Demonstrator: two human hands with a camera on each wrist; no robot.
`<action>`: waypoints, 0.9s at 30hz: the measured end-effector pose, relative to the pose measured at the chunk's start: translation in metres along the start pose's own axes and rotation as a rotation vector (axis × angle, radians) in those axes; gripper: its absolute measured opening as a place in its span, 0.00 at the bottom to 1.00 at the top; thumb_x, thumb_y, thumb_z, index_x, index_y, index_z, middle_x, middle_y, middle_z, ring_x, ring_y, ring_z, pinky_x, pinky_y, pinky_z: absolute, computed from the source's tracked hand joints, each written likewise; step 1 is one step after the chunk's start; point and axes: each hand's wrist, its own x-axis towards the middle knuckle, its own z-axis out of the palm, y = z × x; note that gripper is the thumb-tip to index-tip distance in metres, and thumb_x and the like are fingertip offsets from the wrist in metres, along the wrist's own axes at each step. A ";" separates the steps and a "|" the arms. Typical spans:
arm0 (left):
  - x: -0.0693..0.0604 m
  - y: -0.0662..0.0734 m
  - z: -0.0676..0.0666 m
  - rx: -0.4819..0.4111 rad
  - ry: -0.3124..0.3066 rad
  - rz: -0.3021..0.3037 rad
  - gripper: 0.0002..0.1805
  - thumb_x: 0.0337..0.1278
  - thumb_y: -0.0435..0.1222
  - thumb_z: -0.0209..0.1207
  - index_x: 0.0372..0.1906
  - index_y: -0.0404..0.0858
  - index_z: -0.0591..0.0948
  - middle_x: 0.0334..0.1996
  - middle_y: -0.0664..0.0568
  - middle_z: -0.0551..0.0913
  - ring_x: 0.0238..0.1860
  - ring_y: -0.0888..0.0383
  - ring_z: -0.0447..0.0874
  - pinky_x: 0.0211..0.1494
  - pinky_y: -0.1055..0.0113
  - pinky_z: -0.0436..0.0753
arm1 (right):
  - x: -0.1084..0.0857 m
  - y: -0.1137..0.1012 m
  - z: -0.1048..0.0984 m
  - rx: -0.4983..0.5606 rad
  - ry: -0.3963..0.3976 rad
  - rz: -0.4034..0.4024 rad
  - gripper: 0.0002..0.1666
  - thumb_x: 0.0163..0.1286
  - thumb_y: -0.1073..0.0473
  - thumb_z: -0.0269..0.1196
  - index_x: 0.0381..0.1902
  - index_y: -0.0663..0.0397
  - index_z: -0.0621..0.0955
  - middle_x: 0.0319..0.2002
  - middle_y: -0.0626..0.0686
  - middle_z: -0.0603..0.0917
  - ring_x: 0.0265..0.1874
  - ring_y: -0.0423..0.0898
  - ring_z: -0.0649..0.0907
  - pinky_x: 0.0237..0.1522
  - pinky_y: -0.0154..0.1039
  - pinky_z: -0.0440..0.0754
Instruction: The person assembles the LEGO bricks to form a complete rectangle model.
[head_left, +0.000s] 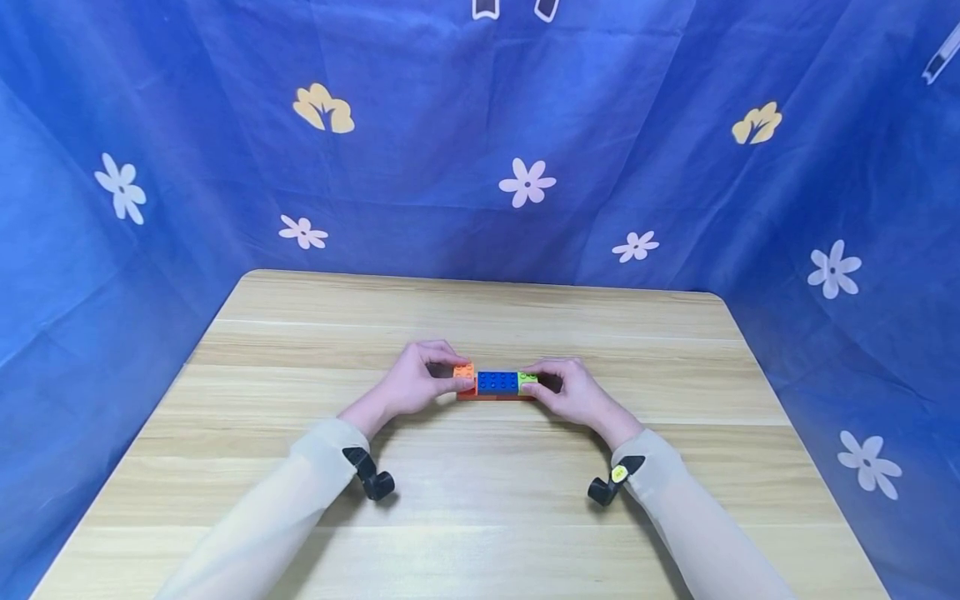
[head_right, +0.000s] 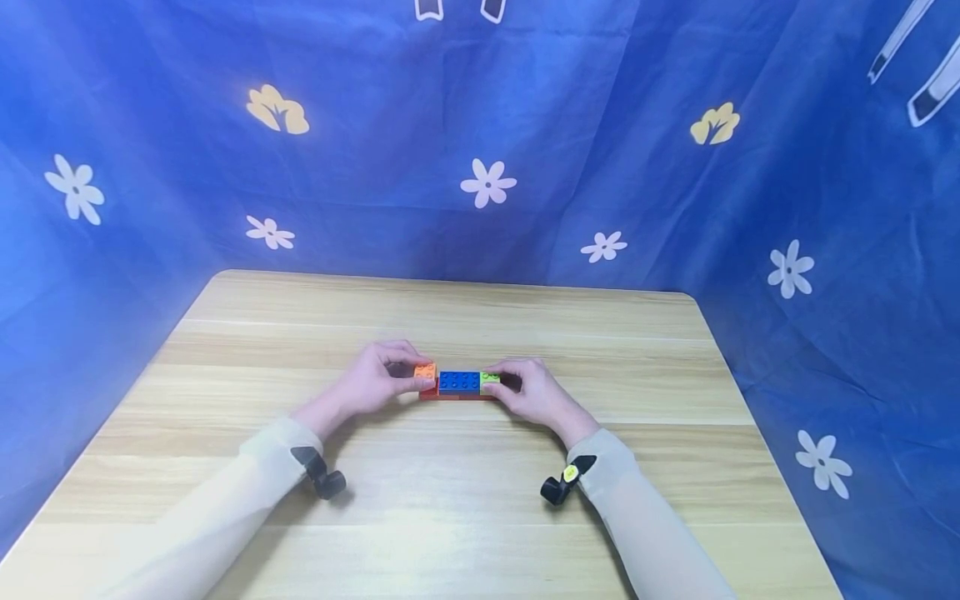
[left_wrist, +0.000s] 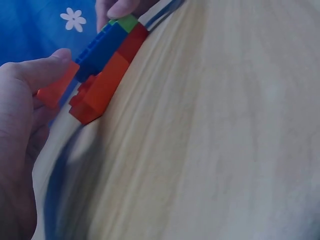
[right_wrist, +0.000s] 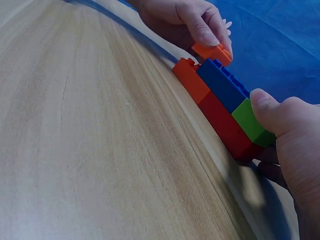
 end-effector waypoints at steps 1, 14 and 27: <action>-0.001 0.000 0.001 0.003 -0.002 0.001 0.20 0.52 0.37 0.81 0.50 0.35 0.92 0.38 0.55 0.88 0.41 0.53 0.83 0.46 0.61 0.80 | 0.000 0.000 0.000 0.002 0.000 -0.001 0.17 0.70 0.51 0.75 0.53 0.50 0.91 0.48 0.45 0.91 0.49 0.43 0.88 0.58 0.48 0.84; -0.005 -0.008 0.010 0.048 0.007 -0.006 0.20 0.50 0.40 0.82 0.49 0.42 0.93 0.41 0.58 0.87 0.47 0.57 0.83 0.59 0.58 0.78 | 0.000 0.000 0.000 0.003 0.002 0.012 0.17 0.70 0.50 0.75 0.54 0.49 0.91 0.49 0.44 0.91 0.51 0.42 0.88 0.60 0.47 0.82; -0.006 -0.007 0.012 0.059 0.012 -0.007 0.20 0.50 0.39 0.82 0.50 0.42 0.92 0.43 0.60 0.88 0.50 0.58 0.84 0.65 0.56 0.76 | -0.002 0.001 0.001 0.019 0.011 0.018 0.18 0.71 0.49 0.75 0.55 0.47 0.91 0.50 0.43 0.91 0.51 0.41 0.88 0.58 0.48 0.83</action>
